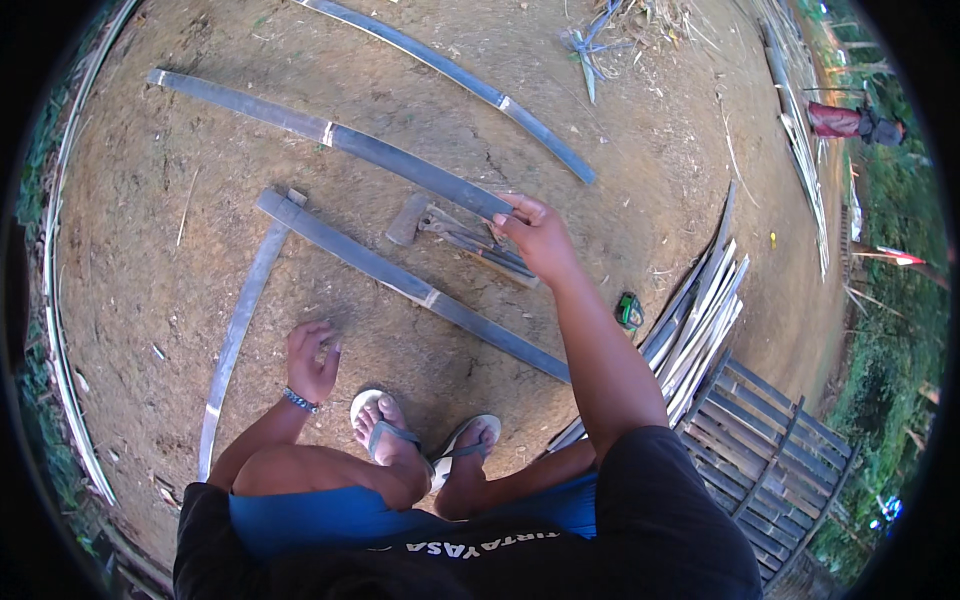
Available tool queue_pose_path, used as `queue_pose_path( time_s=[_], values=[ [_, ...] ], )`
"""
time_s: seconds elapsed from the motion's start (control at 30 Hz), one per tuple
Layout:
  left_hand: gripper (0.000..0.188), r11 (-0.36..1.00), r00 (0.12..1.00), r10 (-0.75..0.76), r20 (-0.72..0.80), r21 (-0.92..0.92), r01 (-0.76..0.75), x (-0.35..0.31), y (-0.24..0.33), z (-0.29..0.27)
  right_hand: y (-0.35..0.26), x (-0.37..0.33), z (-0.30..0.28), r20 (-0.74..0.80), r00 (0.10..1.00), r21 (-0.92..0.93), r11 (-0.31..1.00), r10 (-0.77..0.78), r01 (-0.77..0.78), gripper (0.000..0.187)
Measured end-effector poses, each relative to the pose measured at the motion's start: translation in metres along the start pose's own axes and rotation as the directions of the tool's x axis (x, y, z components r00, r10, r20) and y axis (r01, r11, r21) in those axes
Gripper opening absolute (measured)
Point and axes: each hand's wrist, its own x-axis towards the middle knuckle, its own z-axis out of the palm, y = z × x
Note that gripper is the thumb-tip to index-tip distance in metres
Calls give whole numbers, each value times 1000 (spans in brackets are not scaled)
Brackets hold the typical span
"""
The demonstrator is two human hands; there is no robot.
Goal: The person aligns and joins bamboo strips by hand and with a hammer to create a frame structure on the ground.
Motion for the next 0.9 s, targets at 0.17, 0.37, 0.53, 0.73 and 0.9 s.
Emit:
queue_pose_path(
  time_s=[0.17,0.37,0.53,0.73,0.9],
  values=[
    [25,1000,1000,-7,4,-6,7,1,1,-4,-29,-21,10,-3,998,-68,996,-56,55,41],
    [24,1000,1000,5,-10,-8,-5,6,5,-6,-65,-47,16,28,995,-115,989,-92,94,42],
    [25,999,999,35,-39,-17,-36,11,11,-9,-97,-66,28,66,987,-41,988,-145,148,42],
    [24,998,998,39,-49,-42,-41,14,14,-5,-127,-77,36,121,969,75,975,-215,207,42],
    [24,998,996,37,-79,-45,-40,14,17,-7,-131,-76,37,157,958,47,971,-239,234,43]
  ],
)
